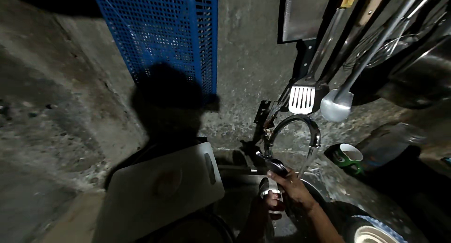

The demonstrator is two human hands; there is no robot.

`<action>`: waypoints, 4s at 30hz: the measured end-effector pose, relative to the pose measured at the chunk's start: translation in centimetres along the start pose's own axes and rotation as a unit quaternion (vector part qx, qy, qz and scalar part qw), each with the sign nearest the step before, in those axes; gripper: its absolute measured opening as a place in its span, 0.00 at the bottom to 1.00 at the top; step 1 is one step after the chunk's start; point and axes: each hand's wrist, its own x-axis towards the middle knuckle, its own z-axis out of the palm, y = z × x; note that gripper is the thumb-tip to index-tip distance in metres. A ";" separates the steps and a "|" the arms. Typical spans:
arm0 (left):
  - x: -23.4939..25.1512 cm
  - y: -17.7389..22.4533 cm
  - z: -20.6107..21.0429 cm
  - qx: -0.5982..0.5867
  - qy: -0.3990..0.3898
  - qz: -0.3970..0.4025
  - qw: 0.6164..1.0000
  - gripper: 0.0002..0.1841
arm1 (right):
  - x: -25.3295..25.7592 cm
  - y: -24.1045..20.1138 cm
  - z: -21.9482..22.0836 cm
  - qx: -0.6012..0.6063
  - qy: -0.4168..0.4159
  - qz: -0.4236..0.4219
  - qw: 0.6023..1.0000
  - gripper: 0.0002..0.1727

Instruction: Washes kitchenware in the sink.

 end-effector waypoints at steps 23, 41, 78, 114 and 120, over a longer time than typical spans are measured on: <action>0.4 0.0 -0.4 -0.011 -0.024 0.005 1.000 0.20 | -1.0 1.0 -0.7 -0.188 0.070 -0.014 0.980 0.13; 0.1 -0.3 0.7 0.040 0.089 0.026 0.995 0.11 | -0.9 3.1 1.7 -0.126 0.198 -0.009 0.972 0.14; 0.3 -0.2 1.5 0.022 0.082 0.084 0.993 0.10 | 0.6 2.5 1.3 0.005 0.229 0.011 0.973 0.13; 0.3 0.7 0.7 0.057 0.050 0.049 0.996 0.18 | -0.2 2.3 2.1 0.042 0.139 0.000 0.989 0.13; 1.9 0.0 0.4 0.180 0.031 0.017 0.983 0.21 | -1.4 2.3 -0.1 0.066 0.242 0.031 0.968 0.13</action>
